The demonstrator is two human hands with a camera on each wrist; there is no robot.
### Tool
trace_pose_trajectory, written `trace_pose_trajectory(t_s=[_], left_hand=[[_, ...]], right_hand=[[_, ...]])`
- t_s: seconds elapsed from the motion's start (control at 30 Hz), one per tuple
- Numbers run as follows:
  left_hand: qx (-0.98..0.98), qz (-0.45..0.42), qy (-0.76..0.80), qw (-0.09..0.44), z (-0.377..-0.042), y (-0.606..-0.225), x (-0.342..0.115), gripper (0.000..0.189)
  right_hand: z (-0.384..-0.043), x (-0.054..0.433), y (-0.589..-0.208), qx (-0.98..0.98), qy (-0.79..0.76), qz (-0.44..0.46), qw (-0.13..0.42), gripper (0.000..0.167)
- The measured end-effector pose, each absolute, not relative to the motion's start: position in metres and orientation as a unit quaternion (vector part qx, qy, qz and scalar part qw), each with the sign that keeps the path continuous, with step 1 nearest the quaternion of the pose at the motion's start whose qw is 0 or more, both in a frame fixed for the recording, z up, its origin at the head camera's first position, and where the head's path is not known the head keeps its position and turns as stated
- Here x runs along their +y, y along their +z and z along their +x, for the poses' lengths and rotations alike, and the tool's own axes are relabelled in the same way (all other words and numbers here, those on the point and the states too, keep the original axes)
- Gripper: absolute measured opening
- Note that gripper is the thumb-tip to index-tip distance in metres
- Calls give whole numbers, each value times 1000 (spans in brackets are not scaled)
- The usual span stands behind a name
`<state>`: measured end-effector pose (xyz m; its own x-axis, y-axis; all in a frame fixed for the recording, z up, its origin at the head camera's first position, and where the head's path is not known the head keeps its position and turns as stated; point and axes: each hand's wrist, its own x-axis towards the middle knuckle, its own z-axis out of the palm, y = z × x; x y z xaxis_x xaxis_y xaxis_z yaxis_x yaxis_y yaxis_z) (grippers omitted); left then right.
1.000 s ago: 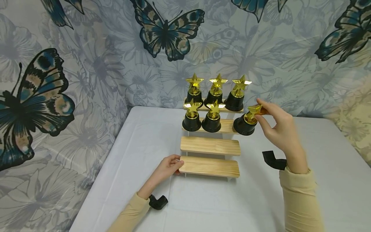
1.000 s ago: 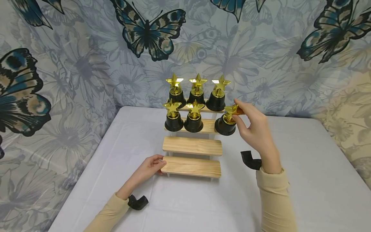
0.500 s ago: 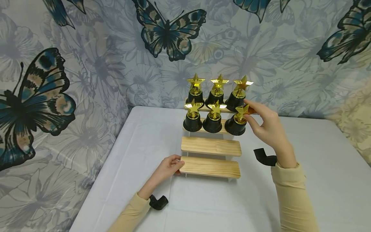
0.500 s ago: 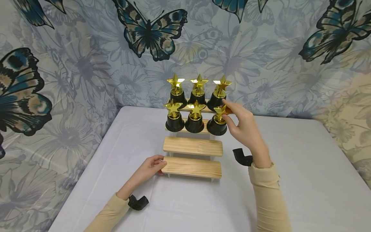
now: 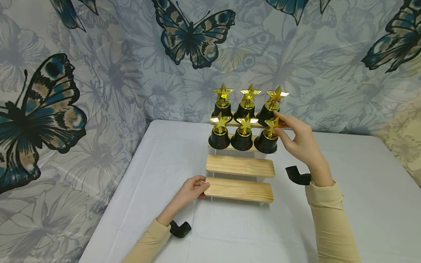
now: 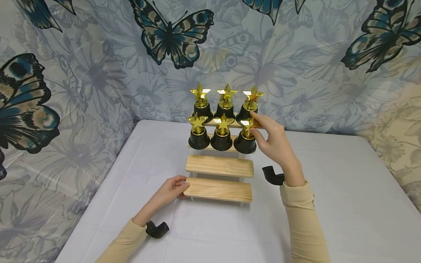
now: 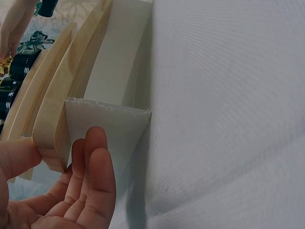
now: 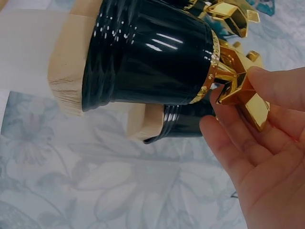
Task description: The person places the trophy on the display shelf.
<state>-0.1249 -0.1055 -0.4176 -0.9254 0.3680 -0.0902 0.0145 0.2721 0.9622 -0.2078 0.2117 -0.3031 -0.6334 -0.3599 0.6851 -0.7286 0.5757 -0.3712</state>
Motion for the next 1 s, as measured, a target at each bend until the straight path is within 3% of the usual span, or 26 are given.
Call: trace_pose_trajectory(t_s=[0.47,0.73,0.87,1.0], left_hand=[[780,133,592,152,-128,-422,-106,37],[791,133,579,149,-142,-453,-108,40],[788,131,587,129,-143,-455,-112,40],[802,122,582,58,-145,-453,-118,38]], right_hand=[[-210,212,-311,-831,341,319,302,53],[-205,220,-316,-828,344,301,325,58],[-199,229,-323,-835,337,287,328,61],[-190,234,-332,-845,310,286,328,62]])
